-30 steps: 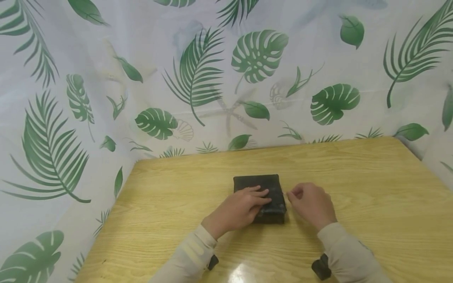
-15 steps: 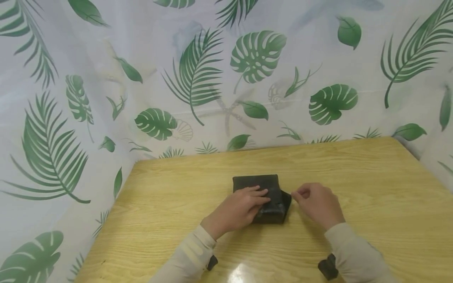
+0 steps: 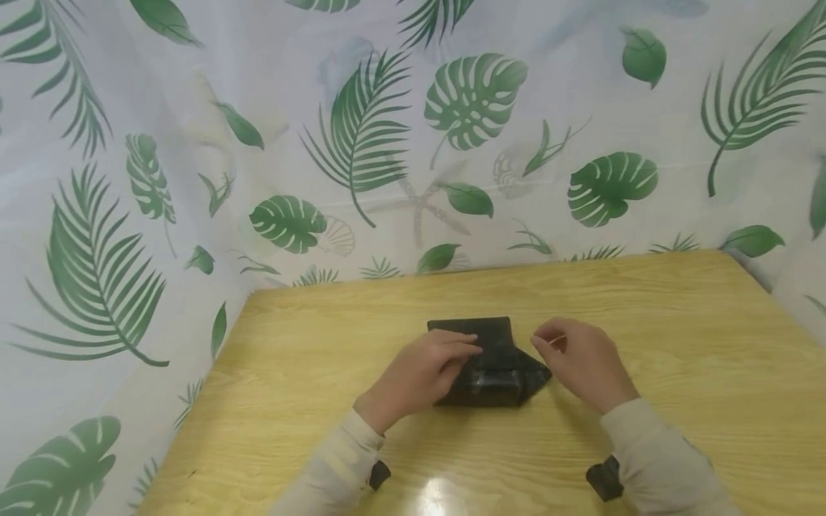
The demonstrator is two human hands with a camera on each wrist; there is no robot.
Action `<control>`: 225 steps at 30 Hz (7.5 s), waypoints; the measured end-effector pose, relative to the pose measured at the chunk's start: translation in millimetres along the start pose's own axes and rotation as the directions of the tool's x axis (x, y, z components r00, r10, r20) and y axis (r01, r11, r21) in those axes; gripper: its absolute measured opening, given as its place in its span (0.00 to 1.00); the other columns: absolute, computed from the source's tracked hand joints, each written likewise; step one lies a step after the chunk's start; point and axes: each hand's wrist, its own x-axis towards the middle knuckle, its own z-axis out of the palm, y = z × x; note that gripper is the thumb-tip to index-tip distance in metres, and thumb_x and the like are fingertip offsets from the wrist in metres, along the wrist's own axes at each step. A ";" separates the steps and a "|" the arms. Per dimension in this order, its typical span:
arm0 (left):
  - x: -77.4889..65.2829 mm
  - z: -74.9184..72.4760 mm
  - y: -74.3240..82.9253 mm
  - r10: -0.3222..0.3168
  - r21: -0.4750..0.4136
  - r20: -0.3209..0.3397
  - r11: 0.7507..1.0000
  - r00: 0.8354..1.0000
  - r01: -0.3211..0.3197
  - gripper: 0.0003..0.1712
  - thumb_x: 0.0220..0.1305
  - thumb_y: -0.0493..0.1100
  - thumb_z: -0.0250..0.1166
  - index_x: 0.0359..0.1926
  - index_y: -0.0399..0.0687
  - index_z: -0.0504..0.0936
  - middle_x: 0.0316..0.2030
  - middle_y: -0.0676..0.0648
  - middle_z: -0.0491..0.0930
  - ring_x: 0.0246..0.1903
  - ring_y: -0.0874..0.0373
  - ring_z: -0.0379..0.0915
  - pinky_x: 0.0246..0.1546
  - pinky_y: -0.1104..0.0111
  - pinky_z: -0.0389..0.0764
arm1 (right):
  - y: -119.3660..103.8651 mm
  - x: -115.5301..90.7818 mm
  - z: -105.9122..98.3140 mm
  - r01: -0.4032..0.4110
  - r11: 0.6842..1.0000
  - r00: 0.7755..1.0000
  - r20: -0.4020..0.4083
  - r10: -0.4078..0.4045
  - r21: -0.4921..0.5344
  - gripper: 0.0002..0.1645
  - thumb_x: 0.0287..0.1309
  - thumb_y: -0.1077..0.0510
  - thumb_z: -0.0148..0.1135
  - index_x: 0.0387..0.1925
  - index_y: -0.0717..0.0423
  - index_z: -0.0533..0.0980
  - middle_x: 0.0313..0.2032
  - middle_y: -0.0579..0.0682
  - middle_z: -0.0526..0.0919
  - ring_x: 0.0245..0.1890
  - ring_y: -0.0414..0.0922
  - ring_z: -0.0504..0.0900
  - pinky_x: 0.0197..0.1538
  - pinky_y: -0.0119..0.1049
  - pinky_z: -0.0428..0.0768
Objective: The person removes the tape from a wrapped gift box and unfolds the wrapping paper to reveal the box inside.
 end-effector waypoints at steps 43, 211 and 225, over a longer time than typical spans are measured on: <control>-23.1 2.5 -8.2 -0.597 -0.197 0.002 0.786 0.802 0.585 0.07 0.70 0.46 0.66 0.38 0.48 0.83 0.24 0.54 0.81 0.12 0.66 0.63 0.15 0.73 0.64 | -23.8 3.5 37.0 0.361 0.923 0.927 0.163 -0.339 -0.136 0.12 0.62 0.62 0.70 0.47 0.62 0.85 0.55 0.62 0.82 0.57 0.61 0.79 0.54 0.55 0.80; -45.9 -3.5 -26.0 -0.681 -0.196 0.115 0.698 0.723 0.689 0.11 0.75 0.49 0.59 0.37 0.52 0.82 0.19 0.57 0.74 0.10 0.62 0.53 0.11 0.71 0.55 | -24.0 3.9 34.1 0.343 0.930 0.928 0.203 -0.313 -0.132 0.13 0.63 0.60 0.69 0.48 0.61 0.85 0.56 0.63 0.82 0.58 0.64 0.78 0.56 0.59 0.78; -55.4 -10.5 -32.5 -0.694 -0.211 0.139 0.676 0.707 0.706 0.06 0.71 0.48 0.63 0.39 0.53 0.81 0.37 0.53 0.84 0.16 0.60 0.64 0.16 0.66 0.66 | -24.5 3.9 34.0 0.344 0.929 0.927 0.203 -0.314 -0.134 0.13 0.63 0.60 0.69 0.47 0.62 0.85 0.55 0.64 0.83 0.58 0.64 0.78 0.55 0.59 0.78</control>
